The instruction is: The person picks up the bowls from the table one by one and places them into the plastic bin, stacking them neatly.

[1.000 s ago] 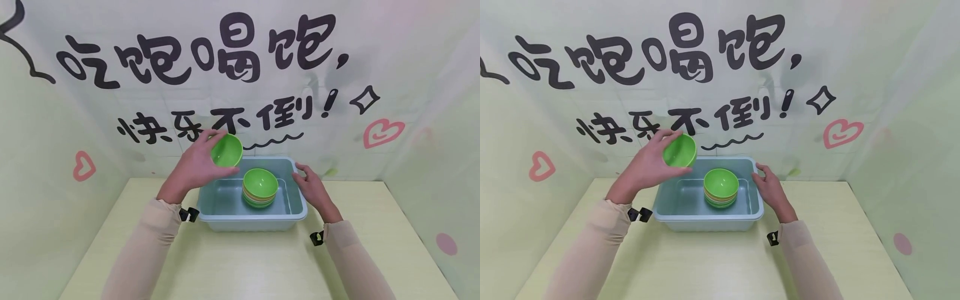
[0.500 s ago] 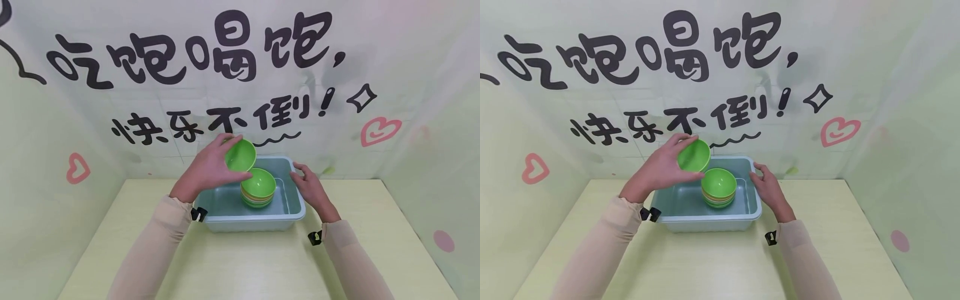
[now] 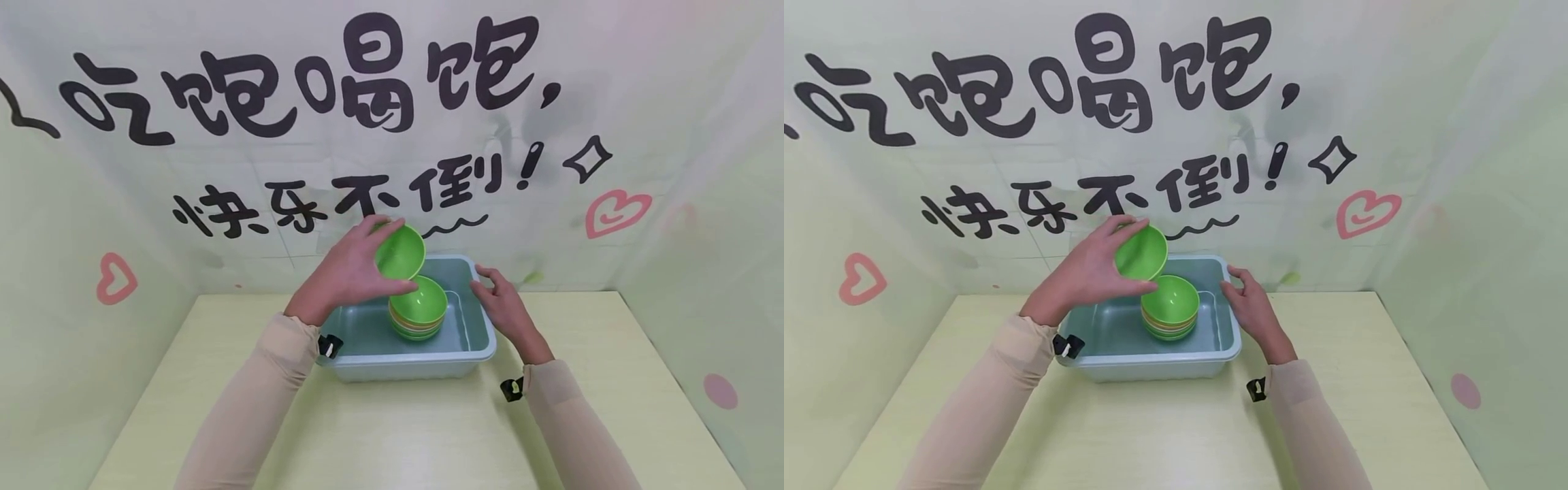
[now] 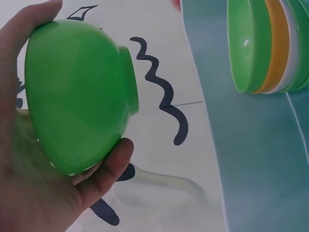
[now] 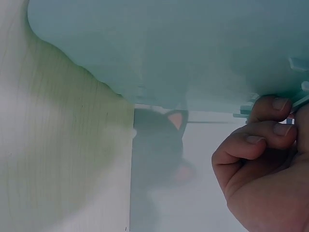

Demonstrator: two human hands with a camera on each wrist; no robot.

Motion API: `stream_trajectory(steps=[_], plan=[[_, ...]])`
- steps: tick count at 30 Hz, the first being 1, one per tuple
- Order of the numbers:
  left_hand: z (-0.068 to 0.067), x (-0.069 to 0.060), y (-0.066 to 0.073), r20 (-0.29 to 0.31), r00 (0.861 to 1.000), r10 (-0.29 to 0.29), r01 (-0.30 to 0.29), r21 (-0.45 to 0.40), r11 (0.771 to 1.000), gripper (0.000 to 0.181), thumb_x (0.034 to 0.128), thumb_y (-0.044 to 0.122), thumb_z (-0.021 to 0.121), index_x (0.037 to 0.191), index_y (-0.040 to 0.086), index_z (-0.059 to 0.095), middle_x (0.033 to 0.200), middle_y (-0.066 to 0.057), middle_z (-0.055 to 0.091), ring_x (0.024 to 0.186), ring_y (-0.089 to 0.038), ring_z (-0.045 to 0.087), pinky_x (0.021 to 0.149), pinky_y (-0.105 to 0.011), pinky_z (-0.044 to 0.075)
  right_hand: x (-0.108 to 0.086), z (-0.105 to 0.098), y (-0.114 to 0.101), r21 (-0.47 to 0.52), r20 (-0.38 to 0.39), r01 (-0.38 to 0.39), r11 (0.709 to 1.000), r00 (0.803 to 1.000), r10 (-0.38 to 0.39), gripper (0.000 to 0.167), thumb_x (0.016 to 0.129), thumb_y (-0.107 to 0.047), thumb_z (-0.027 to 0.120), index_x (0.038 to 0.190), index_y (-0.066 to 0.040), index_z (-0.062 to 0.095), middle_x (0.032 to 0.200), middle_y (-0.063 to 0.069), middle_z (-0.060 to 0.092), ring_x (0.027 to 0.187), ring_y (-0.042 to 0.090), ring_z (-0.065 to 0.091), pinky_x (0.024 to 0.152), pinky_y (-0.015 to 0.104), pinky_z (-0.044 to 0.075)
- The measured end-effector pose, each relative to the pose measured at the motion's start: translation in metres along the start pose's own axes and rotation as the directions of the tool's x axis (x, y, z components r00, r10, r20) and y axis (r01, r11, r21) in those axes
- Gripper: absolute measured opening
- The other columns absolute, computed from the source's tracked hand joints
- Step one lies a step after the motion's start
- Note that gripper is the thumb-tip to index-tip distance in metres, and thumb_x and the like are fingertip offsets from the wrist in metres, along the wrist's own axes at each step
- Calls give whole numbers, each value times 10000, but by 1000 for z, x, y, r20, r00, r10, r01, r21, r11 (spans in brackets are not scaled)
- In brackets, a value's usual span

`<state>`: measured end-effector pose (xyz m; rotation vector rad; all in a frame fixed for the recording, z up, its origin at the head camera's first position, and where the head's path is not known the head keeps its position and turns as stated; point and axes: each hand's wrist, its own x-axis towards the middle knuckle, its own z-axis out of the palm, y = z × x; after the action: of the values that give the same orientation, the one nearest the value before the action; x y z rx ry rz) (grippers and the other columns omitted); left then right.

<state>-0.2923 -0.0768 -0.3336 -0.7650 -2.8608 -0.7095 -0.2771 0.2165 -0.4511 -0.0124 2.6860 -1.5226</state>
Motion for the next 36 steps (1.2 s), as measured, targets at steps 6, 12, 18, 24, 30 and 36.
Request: stream_trajectory(steps=[6, 12, 18, 24, 30, 36], plan=[[7, 7, -3, -11, 999, 37, -38, -24, 999, 1108, 667, 675, 818, 1598, 304, 347, 1632, -22, 313, 1468, -301, 385, 1127, -561, 419, 0, 0, 3, 15, -12, 5, 1000, 1000, -4, 578, 1060, -374, 503, 1555, -96, 392, 1367, 272, 625, 1119, 395, 689, 869, 439, 581], [17, 13, -6, -14, 997, 73, -73, -18, 997, 1116, 656, 666, 826, 1597, 304, 348, 1625, -7, 321, 1463, -280, 380, 1125, -535, 426, -1, 0, 4, 36, -11, 0, 999, 1000, 0, 586, 1058, -392, 504, 1553, -99, 393, 1370, 271, 624, 1132, 396, 685, 874, 432, 581], [27, 17, -10, 4, 995, 96, -96, -8, 995, 1125, 653, 653, 834, 1599, 285, 349, 1623, -2, 323, 1429, -291, 404, 1105, -530, 441, -1, 2, 4, 43, -17, -3, 999, 1000, 4, 583, 1054, -400, 510, 1543, -101, 408, 1369, 268, 625, 1128, 394, 684, 868, 422, 581], [32, 21, -9, 27, 993, 115, -115, -8, 993, 1109, 664, 653, 829, 1594, 270, 361, 1612, -11, 335, 1375, -300, 435, 1074, -519, 462, 0, 2, 3, 36, -25, 11, 999, 1000, -10, 578, 1057, -394, 509, 1533, -81, 416, 1408, 257, 599, 1127, 382, 686, 874, 421, 580], [36, 25, -6, 59, 990, 127, -127, -5, 992, 1104, 675, 665, 819, 1598, 280, 352, 1621, 6, 316, 1358, -279, 423, 1054, -491, 483, 1, 1, 3, 43, -31, 15, 999, 999, -13, 573, 1057, -390, 509, 1528, -76, 417, 1464, 231, 564, 1132, 374, 688, 876, 426, 582], [40, 28, -6, 70, 990, 124, -125, 5, 992, 1100, 673, 667, 821, 1596, 296, 351, 1626, 20, 299, 1348, -263, 416, 1040, -492, 495, 1, 1, 5, 60, -19, 7, 998, 1000, -6, 586, 1052, -408, 515, 1532, -88, 413, 1377, 261, 622, 1095, 389, 701, 852, 417, 592]])
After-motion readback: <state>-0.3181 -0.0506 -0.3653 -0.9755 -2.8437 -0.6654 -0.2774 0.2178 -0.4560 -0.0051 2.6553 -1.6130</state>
